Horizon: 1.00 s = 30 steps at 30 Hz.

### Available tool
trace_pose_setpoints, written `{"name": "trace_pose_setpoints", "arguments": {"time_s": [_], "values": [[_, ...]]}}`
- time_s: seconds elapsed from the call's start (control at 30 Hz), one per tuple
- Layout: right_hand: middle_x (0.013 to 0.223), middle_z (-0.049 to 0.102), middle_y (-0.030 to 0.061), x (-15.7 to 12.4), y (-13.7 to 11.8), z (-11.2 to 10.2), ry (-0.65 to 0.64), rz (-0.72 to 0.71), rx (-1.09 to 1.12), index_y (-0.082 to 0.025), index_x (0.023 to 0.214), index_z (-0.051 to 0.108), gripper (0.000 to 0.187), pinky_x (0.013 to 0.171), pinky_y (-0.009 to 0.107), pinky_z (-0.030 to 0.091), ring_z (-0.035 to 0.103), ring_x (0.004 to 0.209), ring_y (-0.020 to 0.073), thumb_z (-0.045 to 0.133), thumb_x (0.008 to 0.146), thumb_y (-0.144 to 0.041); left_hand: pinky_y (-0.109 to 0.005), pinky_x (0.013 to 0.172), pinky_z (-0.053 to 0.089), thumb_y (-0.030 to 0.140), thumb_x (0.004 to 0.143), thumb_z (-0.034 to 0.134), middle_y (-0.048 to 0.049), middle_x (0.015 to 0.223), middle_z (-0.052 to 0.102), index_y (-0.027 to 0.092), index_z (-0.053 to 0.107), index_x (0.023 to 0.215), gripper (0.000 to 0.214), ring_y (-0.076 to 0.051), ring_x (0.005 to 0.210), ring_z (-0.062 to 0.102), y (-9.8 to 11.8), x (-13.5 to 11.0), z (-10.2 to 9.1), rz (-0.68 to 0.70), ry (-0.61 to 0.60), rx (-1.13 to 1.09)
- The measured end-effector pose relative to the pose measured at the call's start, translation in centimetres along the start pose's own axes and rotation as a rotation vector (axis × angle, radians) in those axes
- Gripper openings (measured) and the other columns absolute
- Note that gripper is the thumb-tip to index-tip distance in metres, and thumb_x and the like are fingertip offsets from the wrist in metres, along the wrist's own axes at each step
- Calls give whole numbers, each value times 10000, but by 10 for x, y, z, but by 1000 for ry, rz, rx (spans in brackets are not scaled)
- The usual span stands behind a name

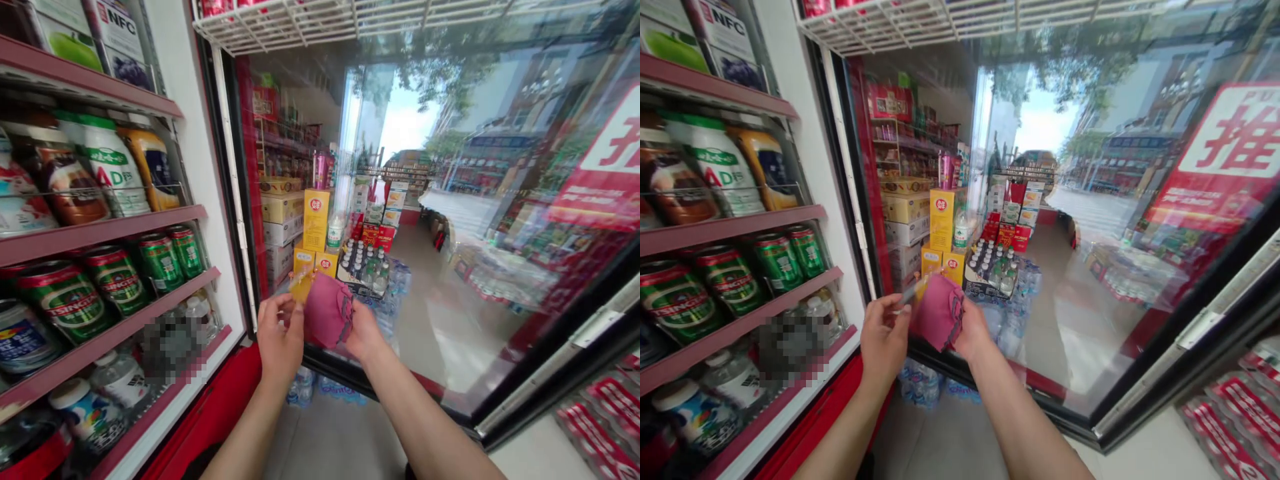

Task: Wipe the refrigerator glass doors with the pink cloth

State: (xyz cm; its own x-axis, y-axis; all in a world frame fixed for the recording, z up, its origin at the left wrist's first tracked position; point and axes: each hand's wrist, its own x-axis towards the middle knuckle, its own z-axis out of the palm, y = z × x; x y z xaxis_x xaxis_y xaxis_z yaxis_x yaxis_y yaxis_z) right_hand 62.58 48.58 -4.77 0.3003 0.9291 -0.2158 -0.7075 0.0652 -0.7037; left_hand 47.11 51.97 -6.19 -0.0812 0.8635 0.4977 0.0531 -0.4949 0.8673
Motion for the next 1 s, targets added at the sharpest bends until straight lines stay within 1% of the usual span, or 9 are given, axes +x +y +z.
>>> {"name": "trace_pose_setpoints", "arguments": {"time_s": [0.1,0.17,0.23,0.37,0.43,0.53,0.6,0.8,1.0], "values": [[943,867,128,-9,5,-8,-53,64,-7,-180,1035,811,422,948,472,684,831,1068,294,461,1023,-413,-365,886,568,397,914,748,-68,1105,726,244,748,1130,266,-219,932,696,10,-16,-2,17,-148,18],[1020,869,134,-15,9,-9,-100,-45,-148,-185,1064,818,514,1010,504,660,814,1135,302,391,1042,-470,-348,918,561,384,893,789,-75,1152,749,238,753,1163,309,-221,984,708,13,-23,1,-107,-184,-101],[1170,856,112,-23,14,-9,-157,-255,-374,-214,1126,822,538,1129,520,594,772,1240,296,418,1047,-559,-335,968,564,406,918,777,-84,1249,764,230,748,1221,352,-226,1088,724,15,-28,5,-347,-187,-340],[1435,763,67,-44,26,-16,-326,-541,-850,-283,1204,833,398,1347,534,339,614,1471,289,717,942,-559,-387,1034,606,474,1070,540,-115,1266,799,167,724,1320,437,-251,1156,768,19,-35,5,-980,-225,-904],[1487,728,91,-50,35,-25,-216,-638,-1008,-269,1249,817,405,1342,534,341,596,1486,285,657,981,-528,-401,1048,619,416,1079,525,-121,1167,829,129,720,1313,419,-249,1093,799,18,-40,0,-1141,-185,-1041],[1379,774,152,-52,50,-46,194,-662,-989,-206,1236,789,478,1224,540,484,698,1328,307,569,998,-559,-412,1059,628,338,1042,604,-118,1094,844,115,712,1318,371,-255,1060,818,13,-49,-8,-1175,-165,-1080],[1238,822,157,-53,63,-59,300,-570,-898,-191,1189,776,501,1106,523,570,762,1171,317,615,952,-602,-430,1059,633,281,1011,646,-115,1086,848,123,711,1310,344,-265,1061,823,8,-55,-13,-1158,-167,-1041],[922,846,61,-67,99,-77,57,-338,-822,-203,1085,775,437,743,355,629,789,843,261,707,892,-589,-460,1041,641,255,980,673,-128,1055,844,117,731,1206,272,-286,1048,824,-6,-65,-20,-1187,-182,-981],[1123,843,98,-67,99,-76,130,-422,-1000,-200,1177,752,432,920,413,625,797,993,270,638,908,-519,-477,1051,632,349,1043,563,-136,969,839,119,743,1109,299,-297,1062,821,-12,-59,-22,-1204,-110,-970]]}}
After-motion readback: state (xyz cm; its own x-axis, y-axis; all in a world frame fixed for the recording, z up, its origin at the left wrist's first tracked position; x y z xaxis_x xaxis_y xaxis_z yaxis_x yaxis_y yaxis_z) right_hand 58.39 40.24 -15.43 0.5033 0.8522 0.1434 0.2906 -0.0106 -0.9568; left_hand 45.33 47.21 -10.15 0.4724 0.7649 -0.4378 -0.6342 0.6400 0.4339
